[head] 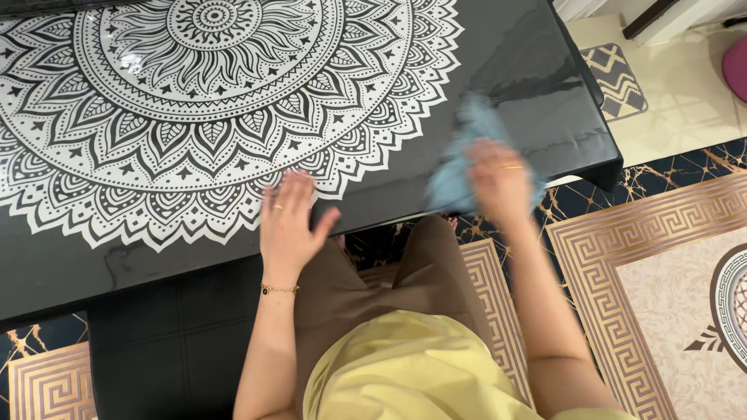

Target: The person wipes a black dining table with a blue cloth, cleaning around a decorative placemat and various items. They lift the placemat to clean the surface underneath and wipe the table edges and legs.

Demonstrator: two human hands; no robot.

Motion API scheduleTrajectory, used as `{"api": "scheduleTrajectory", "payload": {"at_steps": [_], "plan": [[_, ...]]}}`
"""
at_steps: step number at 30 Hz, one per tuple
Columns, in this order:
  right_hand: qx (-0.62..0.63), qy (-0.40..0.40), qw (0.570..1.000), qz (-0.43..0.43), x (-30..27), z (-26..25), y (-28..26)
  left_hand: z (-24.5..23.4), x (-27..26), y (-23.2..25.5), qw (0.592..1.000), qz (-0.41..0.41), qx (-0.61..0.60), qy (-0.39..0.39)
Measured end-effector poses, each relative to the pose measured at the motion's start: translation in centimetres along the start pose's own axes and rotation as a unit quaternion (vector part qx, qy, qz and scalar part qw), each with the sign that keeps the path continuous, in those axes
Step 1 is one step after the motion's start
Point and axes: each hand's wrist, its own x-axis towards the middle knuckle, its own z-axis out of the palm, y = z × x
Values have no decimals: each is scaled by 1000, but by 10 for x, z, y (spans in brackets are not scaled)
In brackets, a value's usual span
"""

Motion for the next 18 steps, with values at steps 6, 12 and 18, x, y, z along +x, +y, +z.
{"api": "scheduleTrajectory", "payload": {"at_steps": [6, 12, 18], "plan": [[243, 160, 933, 213, -87, 13, 150, -12, -2, -4, 980, 198, 1, -30], [457, 444, 720, 275, -129, -6, 169, -16, 6, 0, 982, 185, -27, -12], [509, 491, 691, 151, -108, -92, 134, -34, 34, -1, 996, 75, -33, -29]]}}
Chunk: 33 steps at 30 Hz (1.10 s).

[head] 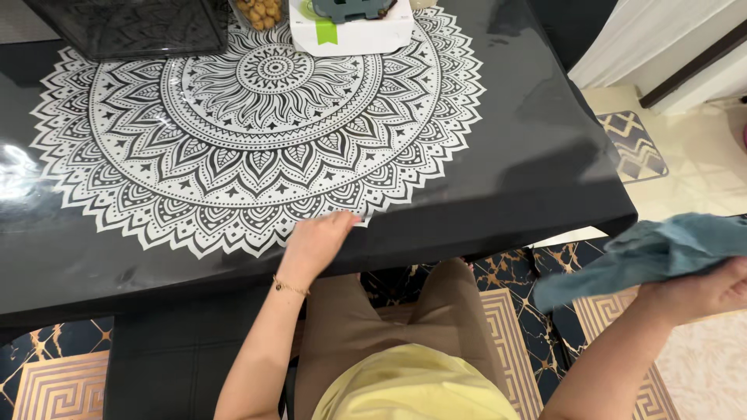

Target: The person wipes a black dining table with a blue cloth, cleaning around a decorative placemat and various items. They lift the placemat to clean the surface underneath and wipe the table edges and legs.

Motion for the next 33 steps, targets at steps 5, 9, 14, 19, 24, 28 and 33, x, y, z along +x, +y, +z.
{"api": "scheduleTrajectory", "payload": {"at_steps": [5, 9, 14, 19, 24, 28, 33], "plan": [[65, 8, 998, -1, 8, 66, -6, -3, 47, -48, 977, 27, 144, 152], [13, 23, 999, 31, -5, 144, 33, 22, 75, -97, 977, -60, 155, 131], [-241, -239, 941, -6, -73, 313, 65, 73, 80, -167, 976, -172, 125, 38], [-150, -647, 748, -10, -188, 468, 71, 120, 57, -220, 971, -236, 12, 12], [-262, -719, 615, -190, -208, 455, 129, 126, 54, -228, 978, -183, -4, 105], [-376, -694, 587, -179, -132, 429, 234, 103, 57, -190, 960, -257, 111, 11], [-496, -564, 632, -192, 6, 367, 333, 70, 78, -165, 958, -265, 107, 7]]}}
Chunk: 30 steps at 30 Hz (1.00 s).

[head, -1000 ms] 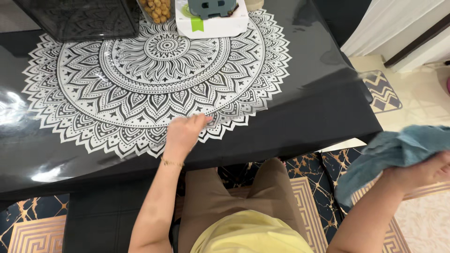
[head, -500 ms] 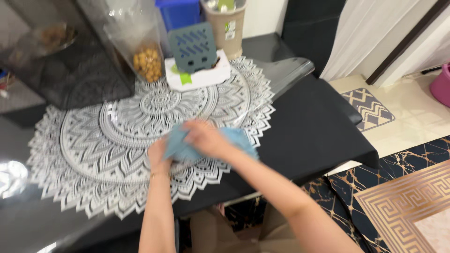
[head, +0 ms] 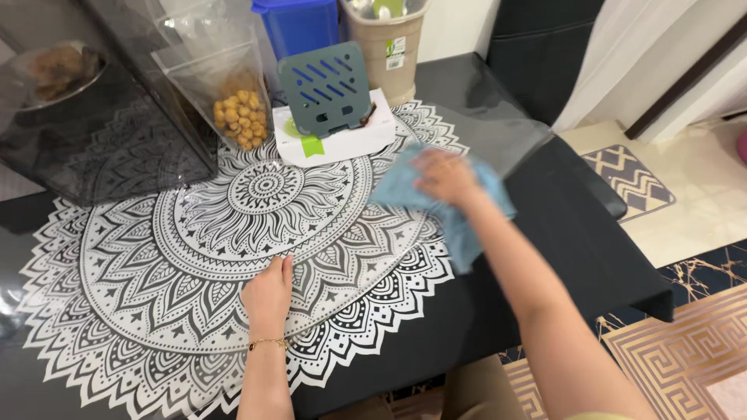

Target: The person wipes a black dining table with a blue cloth, cleaning around a decorative placemat and various items. They lift the placemat to clean the surface underneath and wipe the table edges and legs.

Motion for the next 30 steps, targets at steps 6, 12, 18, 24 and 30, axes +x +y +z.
{"api": "scheduleTrajectory", "payload": {"at_steps": [6, 12, 18, 24, 30], "plan": [[-75, -88, 935, 337, -31, 7, 153, -3, -1, 2, 1000, -9, -22, 12], [-89, -72, 971, 211, -25, 48, 92, -1, 4, 5, 1000, -8, -4, -5], [54, -33, 992, -110, -17, 16, -176, 4, -1, 2, 999, -32, -2, -31], [188, -123, 934, -277, -13, -35, -297, 0, -3, -9, 996, -55, -70, 1], [189, -33, 955, -228, 29, -13, -185, 6, -8, -3, 996, -74, -45, -28]]}}
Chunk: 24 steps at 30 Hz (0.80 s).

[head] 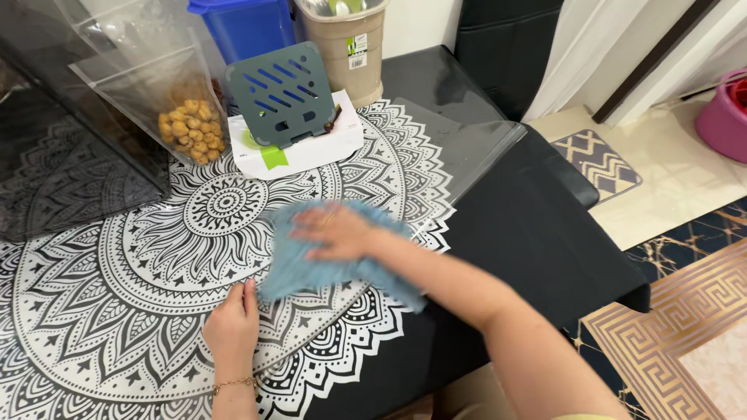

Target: The person wipes a black dining table with a blue cloth, cleaning around a decorative placemat and various items. They lift the placemat to clean the surface underneath and wipe the table edges and legs.

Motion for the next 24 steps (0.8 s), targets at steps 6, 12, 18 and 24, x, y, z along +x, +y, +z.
{"api": "scheduleTrajectory", "payload": {"at_steps": [6, 12, 18, 24], "plan": [[-116, -35, 973, 194, -82, -40, 186, -10, 6, 4, 999, -24, 24, -34], [-129, 12, 829, 544, -149, -68, 266, -13, 6, 6, 999, -24, 27, -35], [-122, -41, 867, 482, -130, -46, 220, -5, 8, 7, 998, 6, 54, -20], [-106, 25, 973, 204, -28, 5, 16, -5, 8, 5, 999, -9, 33, -34]]}}
